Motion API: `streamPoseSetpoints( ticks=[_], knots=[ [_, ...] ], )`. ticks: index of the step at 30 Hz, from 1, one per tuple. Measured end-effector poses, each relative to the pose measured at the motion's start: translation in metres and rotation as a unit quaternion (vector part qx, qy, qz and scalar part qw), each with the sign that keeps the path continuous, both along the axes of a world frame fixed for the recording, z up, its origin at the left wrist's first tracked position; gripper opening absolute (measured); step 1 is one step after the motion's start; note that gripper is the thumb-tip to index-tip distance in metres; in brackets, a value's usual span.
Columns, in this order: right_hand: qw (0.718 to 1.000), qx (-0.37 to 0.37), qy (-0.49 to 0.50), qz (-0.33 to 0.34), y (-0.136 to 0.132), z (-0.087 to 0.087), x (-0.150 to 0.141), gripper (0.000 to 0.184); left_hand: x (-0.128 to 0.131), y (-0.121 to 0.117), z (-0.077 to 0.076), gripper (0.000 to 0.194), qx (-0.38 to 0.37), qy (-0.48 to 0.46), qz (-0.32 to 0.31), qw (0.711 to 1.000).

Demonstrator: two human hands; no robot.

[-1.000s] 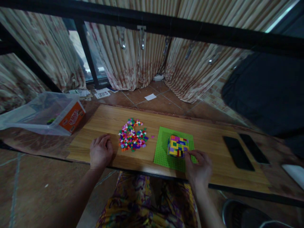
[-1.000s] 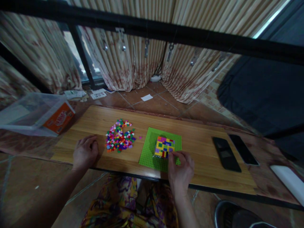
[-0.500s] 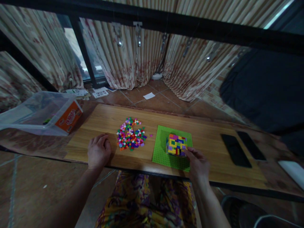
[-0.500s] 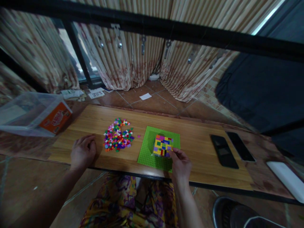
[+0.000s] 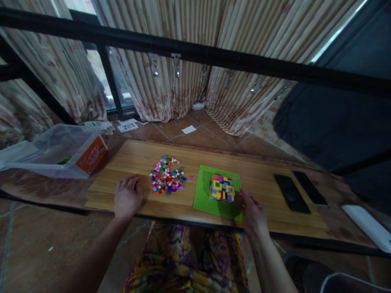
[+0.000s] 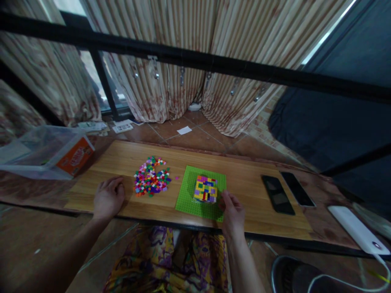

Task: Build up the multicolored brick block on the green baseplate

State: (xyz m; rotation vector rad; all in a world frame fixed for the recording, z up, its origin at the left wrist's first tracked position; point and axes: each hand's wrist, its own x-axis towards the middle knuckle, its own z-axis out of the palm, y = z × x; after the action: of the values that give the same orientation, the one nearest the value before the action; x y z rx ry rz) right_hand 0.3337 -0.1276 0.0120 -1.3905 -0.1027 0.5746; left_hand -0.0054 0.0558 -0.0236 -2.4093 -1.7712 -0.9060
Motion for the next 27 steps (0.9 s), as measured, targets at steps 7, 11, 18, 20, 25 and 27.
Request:
streamPoseSetpoints(
  ticks=[7,11,18,20,25,27],
  knots=[
    [0.999,-0.027,-0.013,0.038,0.003,-0.007,-0.003,0.039,0.001,0.001,0.0,0.035,0.012,0.006,0.003,1.0],
    [0.997,-0.055,-0.048,0.04,0.005,-0.007,-0.006,0.044,0.0,0.001,-0.001,0.034,0.014,0.002,0.005,1.0],
    [0.996,-0.067,-0.033,0.039,0.003,-0.01,-0.002,0.045,0.001,0.0,-0.003,0.034,0.013,-0.005,0.007,1.0],
    [0.996,-0.069,-0.033,0.043,0.001,-0.014,0.0,0.046,0.001,-0.002,-0.002,0.034,0.008,-0.008,0.005,1.0],
    [0.991,-0.095,-0.081,0.044,-0.008,-0.014,0.003,0.047,0.003,-0.006,-0.001,0.032,-0.007,-0.029,0.008,1.0],
    [0.978,-0.144,-0.147,0.022,-0.008,-0.007,-0.001,0.047,0.004,-0.007,-0.001,0.03,-0.01,-0.04,0.006,0.999]
  ],
)
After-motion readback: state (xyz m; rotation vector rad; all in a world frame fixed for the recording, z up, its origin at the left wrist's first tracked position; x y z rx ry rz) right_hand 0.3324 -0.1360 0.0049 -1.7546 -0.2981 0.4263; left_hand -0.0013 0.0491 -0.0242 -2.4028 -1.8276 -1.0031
